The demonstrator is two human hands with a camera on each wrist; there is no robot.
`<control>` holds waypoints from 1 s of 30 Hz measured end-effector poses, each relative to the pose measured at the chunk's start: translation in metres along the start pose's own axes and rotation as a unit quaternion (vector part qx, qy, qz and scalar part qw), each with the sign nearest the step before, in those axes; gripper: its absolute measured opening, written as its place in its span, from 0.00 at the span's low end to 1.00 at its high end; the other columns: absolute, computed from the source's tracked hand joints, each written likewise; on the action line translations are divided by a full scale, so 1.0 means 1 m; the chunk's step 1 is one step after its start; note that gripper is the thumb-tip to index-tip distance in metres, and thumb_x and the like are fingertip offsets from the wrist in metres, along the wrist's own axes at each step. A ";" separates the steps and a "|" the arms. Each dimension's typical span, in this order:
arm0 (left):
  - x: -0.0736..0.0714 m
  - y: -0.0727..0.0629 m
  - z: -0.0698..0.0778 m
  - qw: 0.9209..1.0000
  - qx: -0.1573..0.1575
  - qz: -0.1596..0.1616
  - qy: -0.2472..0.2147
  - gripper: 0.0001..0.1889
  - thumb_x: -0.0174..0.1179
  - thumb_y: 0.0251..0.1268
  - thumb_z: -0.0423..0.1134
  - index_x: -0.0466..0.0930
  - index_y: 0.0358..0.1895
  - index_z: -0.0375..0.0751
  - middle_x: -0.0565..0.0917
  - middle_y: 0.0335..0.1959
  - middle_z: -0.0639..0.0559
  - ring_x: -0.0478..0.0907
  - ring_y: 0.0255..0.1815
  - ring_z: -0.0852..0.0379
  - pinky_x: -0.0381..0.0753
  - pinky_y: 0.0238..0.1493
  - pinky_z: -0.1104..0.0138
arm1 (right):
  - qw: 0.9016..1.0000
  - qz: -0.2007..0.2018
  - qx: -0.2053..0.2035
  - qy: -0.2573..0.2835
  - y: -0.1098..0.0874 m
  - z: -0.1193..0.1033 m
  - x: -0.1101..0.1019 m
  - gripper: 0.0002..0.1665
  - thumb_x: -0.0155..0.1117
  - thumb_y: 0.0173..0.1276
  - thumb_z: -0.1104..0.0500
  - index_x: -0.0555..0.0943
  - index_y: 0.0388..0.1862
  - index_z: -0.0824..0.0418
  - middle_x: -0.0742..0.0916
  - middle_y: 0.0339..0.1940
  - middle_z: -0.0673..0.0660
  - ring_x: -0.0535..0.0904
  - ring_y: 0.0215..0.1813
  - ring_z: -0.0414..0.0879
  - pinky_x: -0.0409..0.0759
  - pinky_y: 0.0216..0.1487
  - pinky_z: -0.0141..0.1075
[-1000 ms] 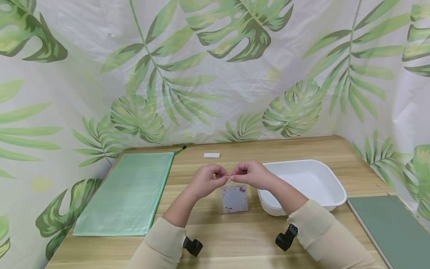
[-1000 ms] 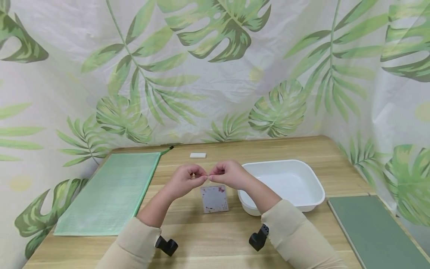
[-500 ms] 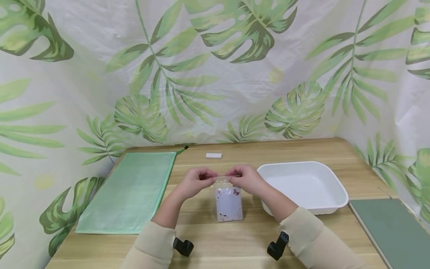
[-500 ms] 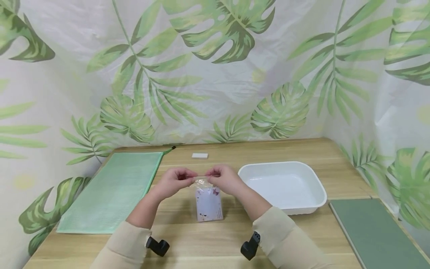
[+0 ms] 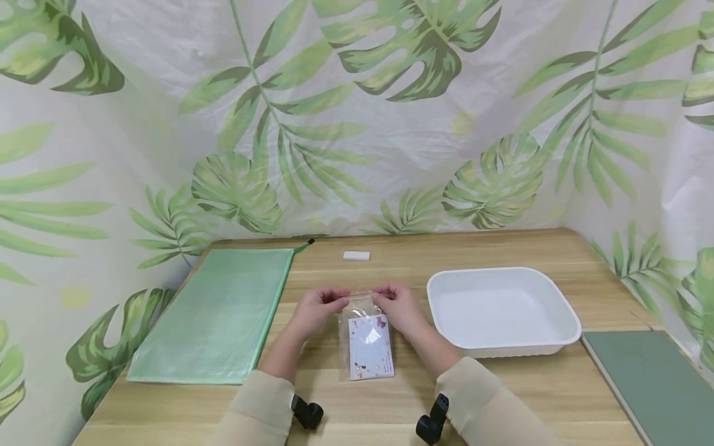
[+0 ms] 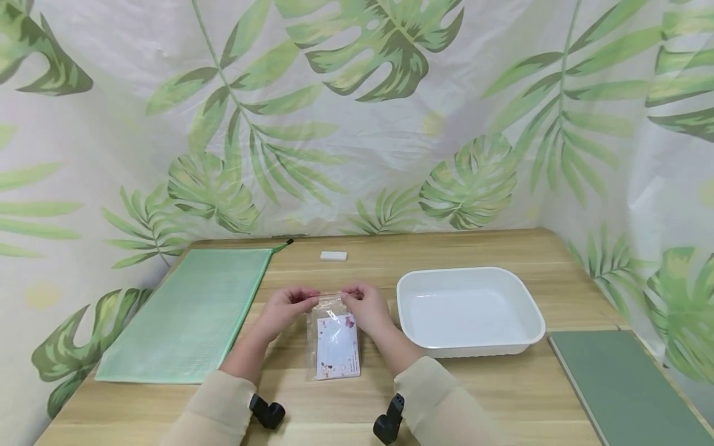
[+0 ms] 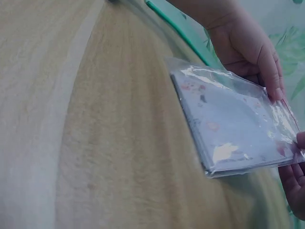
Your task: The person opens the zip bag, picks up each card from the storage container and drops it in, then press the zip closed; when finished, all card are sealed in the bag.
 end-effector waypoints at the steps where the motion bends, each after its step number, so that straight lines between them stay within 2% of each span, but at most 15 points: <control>1: 0.003 0.001 -0.002 1.000 -0.004 0.003 0.000 0.09 0.63 0.65 0.38 0.85 0.46 0.41 0.86 0.39 0.50 0.79 0.38 0.58 0.79 0.42 0.68 | 1.000 0.003 0.001 -0.001 0.001 0.004 0.001 0.11 0.64 0.66 0.58 0.84 0.45 0.62 0.87 0.38 0.57 0.81 0.41 0.45 0.78 0.45 0.36; 8: 0.016 0.006 -0.013 0.999 0.024 0.022 0.011 0.08 0.65 0.62 0.34 0.86 0.43 0.37 0.87 0.37 0.47 0.77 0.38 0.60 0.76 0.41 0.70 | 0.999 0.021 0.032 -0.029 0.005 0.023 0.004 0.11 0.66 0.66 0.56 0.84 0.43 0.61 0.87 0.37 0.55 0.81 0.39 0.44 0.78 0.44 0.36; 14: 0.021 0.008 -0.020 0.998 0.011 0.030 0.050 0.06 0.66 0.61 0.38 0.86 0.39 0.41 0.85 0.35 0.51 0.76 0.37 0.59 0.75 0.42 0.68 | 0.994 0.032 0.027 -0.101 0.006 0.028 0.004 0.07 0.67 0.64 0.54 0.86 0.36 0.56 0.87 0.35 0.52 0.80 0.40 0.45 0.77 0.48 0.42; 19: 0.026 0.010 -0.021 0.995 0.019 0.030 0.091 0.05 0.65 0.62 0.39 0.86 0.38 0.43 0.84 0.32 0.52 0.76 0.35 0.59 0.76 0.40 0.67 | 0.987 0.045 0.037 -0.152 0.004 0.026 0.003 0.06 0.68 0.62 0.52 0.86 0.34 0.52 0.88 0.36 0.50 0.82 0.42 0.46 0.77 0.49 0.45; 24: 0.030 0.008 -0.019 0.989 0.048 0.042 0.133 0.03 0.66 0.61 0.37 0.86 0.36 0.44 0.83 0.32 0.52 0.74 0.34 0.59 0.74 0.39 0.67 | 0.978 0.045 0.049 -0.199 0.004 0.024 0.003 0.05 0.69 0.62 0.52 0.86 0.34 0.51 0.89 0.37 0.50 0.83 0.43 0.47 0.77 0.50 0.45; 30: 0.032 0.008 -0.017 0.980 0.058 0.066 0.176 0.05 0.68 0.59 0.39 0.87 0.38 0.45 0.83 0.38 0.51 0.76 0.43 0.53 0.74 0.49 0.59 | 0.976 0.048 0.051 -0.207 0.005 0.025 0.004 0.08 0.69 0.62 0.52 0.87 0.39 0.52 0.89 0.40 0.51 0.83 0.47 0.49 0.77 0.52 0.46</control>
Point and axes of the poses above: each hand's wrist, its own y-axis towards the middle knuckle, its own x-axis out of the palm, z = x × y, the point moved 1 cm from there along y, towards the middle knuckle
